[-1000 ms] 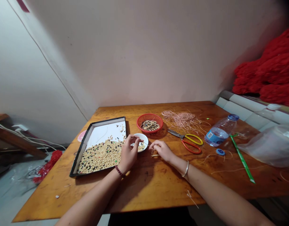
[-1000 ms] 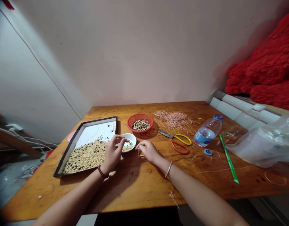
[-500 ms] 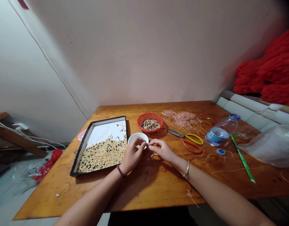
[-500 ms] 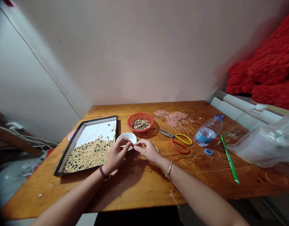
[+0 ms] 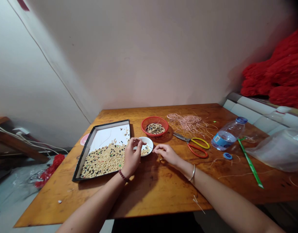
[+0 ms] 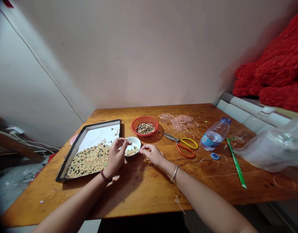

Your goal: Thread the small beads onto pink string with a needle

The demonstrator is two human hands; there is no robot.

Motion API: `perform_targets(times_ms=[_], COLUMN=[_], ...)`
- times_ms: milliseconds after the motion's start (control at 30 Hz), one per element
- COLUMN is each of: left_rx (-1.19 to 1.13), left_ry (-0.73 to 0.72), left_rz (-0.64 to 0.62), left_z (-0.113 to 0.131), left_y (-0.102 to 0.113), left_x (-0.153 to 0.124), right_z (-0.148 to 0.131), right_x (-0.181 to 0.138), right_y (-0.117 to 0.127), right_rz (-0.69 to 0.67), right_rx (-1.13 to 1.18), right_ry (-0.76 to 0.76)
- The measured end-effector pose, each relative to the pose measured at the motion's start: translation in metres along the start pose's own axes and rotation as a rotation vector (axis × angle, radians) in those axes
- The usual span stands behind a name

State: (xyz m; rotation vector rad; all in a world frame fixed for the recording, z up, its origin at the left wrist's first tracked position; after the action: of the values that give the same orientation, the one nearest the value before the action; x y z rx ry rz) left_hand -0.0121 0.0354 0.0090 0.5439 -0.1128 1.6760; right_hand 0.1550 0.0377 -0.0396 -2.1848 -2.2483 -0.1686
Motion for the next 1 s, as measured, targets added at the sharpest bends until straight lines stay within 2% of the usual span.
perform_targets(times_ms=[267, 333, 367, 467, 533, 567, 633, 800, 867, 1000], left_rx=[0.001, 0.009, 0.013, 0.016, 0.014, 0.011, 0.003, -0.063, -0.083, -0.062], left_ry=[0.003, 0.004, 0.004, 0.005, 0.004, 0.005, 0.012, 0.032, 0.030, 0.014], left_rz=[-0.018, -0.020, -0.021, -0.029, -0.036, -0.039, -0.052, -0.136, -0.151, -0.108], left_z=[-0.001, -0.001, -0.001, -0.001, -0.002, -0.002, -0.002, 0.001, 0.002, 0.001], left_y=[-0.001, -0.002, -0.002, -0.003, -0.003, -0.004, -0.005, -0.008, -0.009, -0.007], left_x=[0.000, -0.001, -0.001, -0.002, -0.002, -0.002, -0.003, -0.005, -0.006, -0.005], right_z=[0.003, 0.002, 0.000, -0.005, -0.009, -0.012, -0.020, -0.032, -0.031, -0.024], right_x=[0.001, 0.005, 0.008, 0.011, 0.009, 0.009, 0.007, -0.001, -0.006, -0.008], right_y=[0.002, 0.011, 0.019, 0.054, 0.069, 0.071, 0.067, 0.022, 0.012, 0.007], right_rz=[-0.031, 0.022, 0.119, 0.591, 0.776, 0.801, 0.723, 0.093, 0.007, -0.009], right_rx=[-0.126, -0.137, -0.108, 0.036, 0.092, 0.099, 0.070, -0.110, -0.202, -0.269], right_ry=[-0.003, 0.023, 0.056, 0.137, 0.157, 0.165, 0.187, 0.253, 0.291, 0.308])
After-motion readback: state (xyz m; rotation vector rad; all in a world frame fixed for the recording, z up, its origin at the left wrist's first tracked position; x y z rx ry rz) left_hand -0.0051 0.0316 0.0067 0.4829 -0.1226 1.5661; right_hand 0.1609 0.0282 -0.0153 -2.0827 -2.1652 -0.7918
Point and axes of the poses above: each hand's wrist, its own x-axis towards the middle knuckle, its own y-axis out of the back of the hand, z = x × y, the point moved 4 cm from there along x, towards the middle knuckle, and after that the axes turned 7 degrees about z, right-handed, at the moved point
